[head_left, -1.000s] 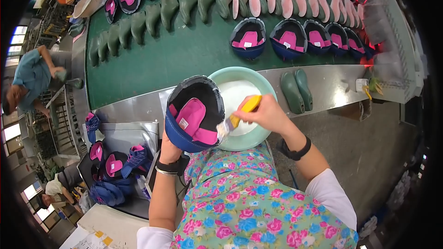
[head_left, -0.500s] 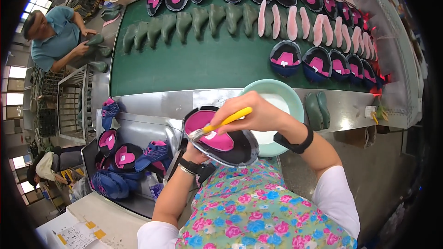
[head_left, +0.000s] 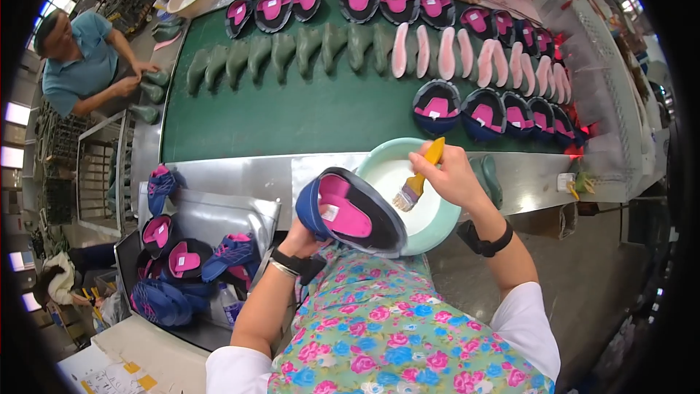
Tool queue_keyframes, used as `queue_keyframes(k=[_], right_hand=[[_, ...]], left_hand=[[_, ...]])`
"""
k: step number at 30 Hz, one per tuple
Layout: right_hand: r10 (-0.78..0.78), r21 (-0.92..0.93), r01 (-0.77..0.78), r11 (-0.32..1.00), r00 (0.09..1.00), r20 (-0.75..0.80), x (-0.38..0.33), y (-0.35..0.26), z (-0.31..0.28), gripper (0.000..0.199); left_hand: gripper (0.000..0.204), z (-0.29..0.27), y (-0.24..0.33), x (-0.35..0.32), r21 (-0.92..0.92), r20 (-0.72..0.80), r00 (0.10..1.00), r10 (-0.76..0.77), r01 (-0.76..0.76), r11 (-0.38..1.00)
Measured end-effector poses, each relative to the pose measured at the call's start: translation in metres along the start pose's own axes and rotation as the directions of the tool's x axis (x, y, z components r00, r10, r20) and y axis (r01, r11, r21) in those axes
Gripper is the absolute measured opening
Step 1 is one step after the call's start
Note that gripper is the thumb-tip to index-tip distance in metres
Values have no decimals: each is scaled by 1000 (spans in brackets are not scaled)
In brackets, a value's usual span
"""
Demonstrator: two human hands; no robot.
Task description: Applying adhesive to the interior edges of shoe components using a brush in a factory assembly line.
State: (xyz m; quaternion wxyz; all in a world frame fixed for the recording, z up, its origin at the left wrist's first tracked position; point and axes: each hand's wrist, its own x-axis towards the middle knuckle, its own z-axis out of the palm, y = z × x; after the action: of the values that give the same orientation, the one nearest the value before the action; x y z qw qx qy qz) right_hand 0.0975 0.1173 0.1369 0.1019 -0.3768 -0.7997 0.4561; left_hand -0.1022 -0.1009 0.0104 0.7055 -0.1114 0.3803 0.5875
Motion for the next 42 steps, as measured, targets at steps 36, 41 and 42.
queue_keyframes(k=[36,41,42], right_hand=[[-676,-210,706,676,708,203,108,-18,141,26],[-727,-345,873,346,481,490,83,-77,201,48],[-773,-323,895,308,433,463,86,-66,210,39]], left_hand=[[17,-176,151,-131,861,56,548,834,397,-319],[23,-98,224,-95,950,286,660,695,-101,-295],[25,-82,231,-91,965,251,716,651,-131,-228]])
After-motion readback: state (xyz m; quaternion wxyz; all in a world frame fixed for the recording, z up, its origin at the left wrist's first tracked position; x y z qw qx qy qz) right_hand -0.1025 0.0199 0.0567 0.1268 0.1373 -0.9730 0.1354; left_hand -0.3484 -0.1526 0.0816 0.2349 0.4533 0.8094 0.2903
